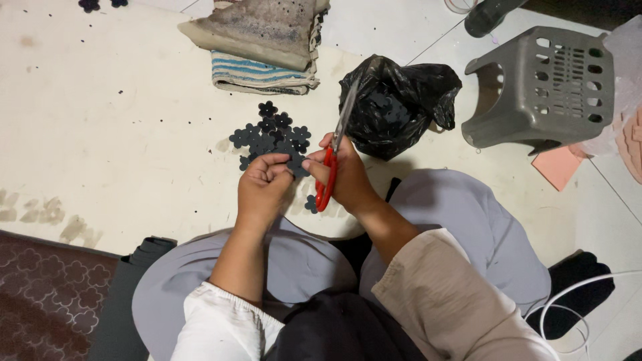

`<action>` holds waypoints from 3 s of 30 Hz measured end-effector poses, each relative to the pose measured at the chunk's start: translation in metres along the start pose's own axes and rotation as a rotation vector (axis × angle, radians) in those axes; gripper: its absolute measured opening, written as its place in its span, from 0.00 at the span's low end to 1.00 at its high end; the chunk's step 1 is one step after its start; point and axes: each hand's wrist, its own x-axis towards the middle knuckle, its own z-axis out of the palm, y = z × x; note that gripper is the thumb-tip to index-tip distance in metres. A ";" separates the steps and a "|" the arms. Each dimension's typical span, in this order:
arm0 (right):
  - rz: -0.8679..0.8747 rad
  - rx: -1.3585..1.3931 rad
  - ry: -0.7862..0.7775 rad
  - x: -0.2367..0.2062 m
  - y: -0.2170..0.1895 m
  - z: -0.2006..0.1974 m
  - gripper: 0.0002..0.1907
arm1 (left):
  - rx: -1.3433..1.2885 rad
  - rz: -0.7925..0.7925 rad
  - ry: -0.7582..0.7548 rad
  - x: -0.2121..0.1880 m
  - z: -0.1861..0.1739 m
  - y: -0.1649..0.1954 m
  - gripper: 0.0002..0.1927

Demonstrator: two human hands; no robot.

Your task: The person sits on the floor and uses red-handled scissors to trim small black flower-shaped foam pieces. They hold each piece in the left hand and cut with the right hand, placing the finished pieces into a black plastic bag.

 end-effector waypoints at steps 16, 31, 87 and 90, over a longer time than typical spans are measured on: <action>-0.444 -0.203 -0.087 -0.010 0.005 0.003 0.12 | -0.346 -0.173 -0.181 -0.008 0.009 0.030 0.14; -0.294 -0.463 0.052 -0.014 -0.008 0.007 0.25 | -0.126 -0.244 -0.016 -0.002 0.003 0.009 0.10; -0.066 0.036 -0.088 -0.008 0.006 0.013 0.20 | -0.085 -0.095 -0.077 -0.021 -0.008 0.026 0.07; -0.033 -0.029 -0.099 -0.007 -0.001 0.006 0.18 | -0.063 -0.103 -0.073 -0.014 -0.007 0.024 0.07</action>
